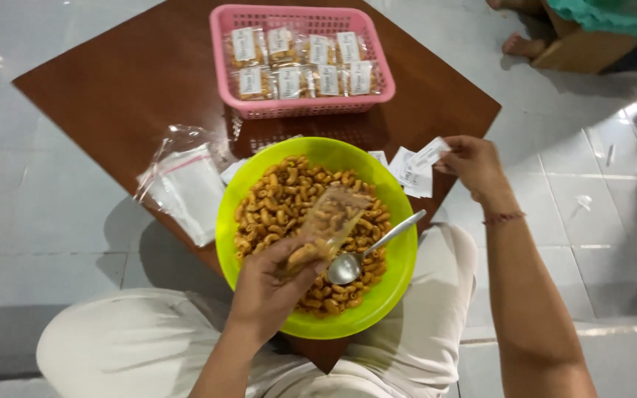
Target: Packaging macaroni into small plastic bags and adding labels
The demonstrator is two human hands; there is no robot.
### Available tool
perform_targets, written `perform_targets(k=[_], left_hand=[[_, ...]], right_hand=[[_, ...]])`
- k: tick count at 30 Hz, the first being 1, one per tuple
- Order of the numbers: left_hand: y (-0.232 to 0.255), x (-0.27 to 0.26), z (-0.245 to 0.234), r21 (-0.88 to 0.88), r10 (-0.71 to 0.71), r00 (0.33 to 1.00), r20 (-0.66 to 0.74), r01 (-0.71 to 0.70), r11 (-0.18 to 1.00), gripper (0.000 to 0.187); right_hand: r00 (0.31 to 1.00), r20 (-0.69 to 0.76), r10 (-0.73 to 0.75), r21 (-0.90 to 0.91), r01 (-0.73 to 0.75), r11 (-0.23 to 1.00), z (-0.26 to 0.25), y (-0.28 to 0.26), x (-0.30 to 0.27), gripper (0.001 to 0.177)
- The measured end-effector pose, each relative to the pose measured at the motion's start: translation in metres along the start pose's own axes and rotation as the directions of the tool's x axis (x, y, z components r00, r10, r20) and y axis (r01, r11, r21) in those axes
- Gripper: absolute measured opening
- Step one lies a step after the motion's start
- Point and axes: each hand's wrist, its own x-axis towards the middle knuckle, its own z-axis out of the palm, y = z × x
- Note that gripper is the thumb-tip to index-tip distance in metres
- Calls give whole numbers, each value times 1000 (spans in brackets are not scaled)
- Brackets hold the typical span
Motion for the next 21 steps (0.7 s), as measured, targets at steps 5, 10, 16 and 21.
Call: perform_targets(k=[5, 10, 16, 21], left_hand=[[11, -2, 3, 48, 42, 999, 16, -43, 998, 35], [9, -2, 5, 36, 69, 998, 0, -69, 997, 30], [18, -4, 6, 121, 69, 998, -13, -67, 990, 28], [19, -6, 6, 95, 113, 994, 5, -113, 989, 32]], right_hand=[[947, -45, -317, 9, 318, 948, -1, -92, -62, 12], [848, -53, -527, -73, 523, 849, 8, -186, -169, 15], [749, 162, -643, -331, 655, 679, 25, -224, -211, 19], [718, 280, -637, -394, 691, 606, 34, -225, -207, 31]])
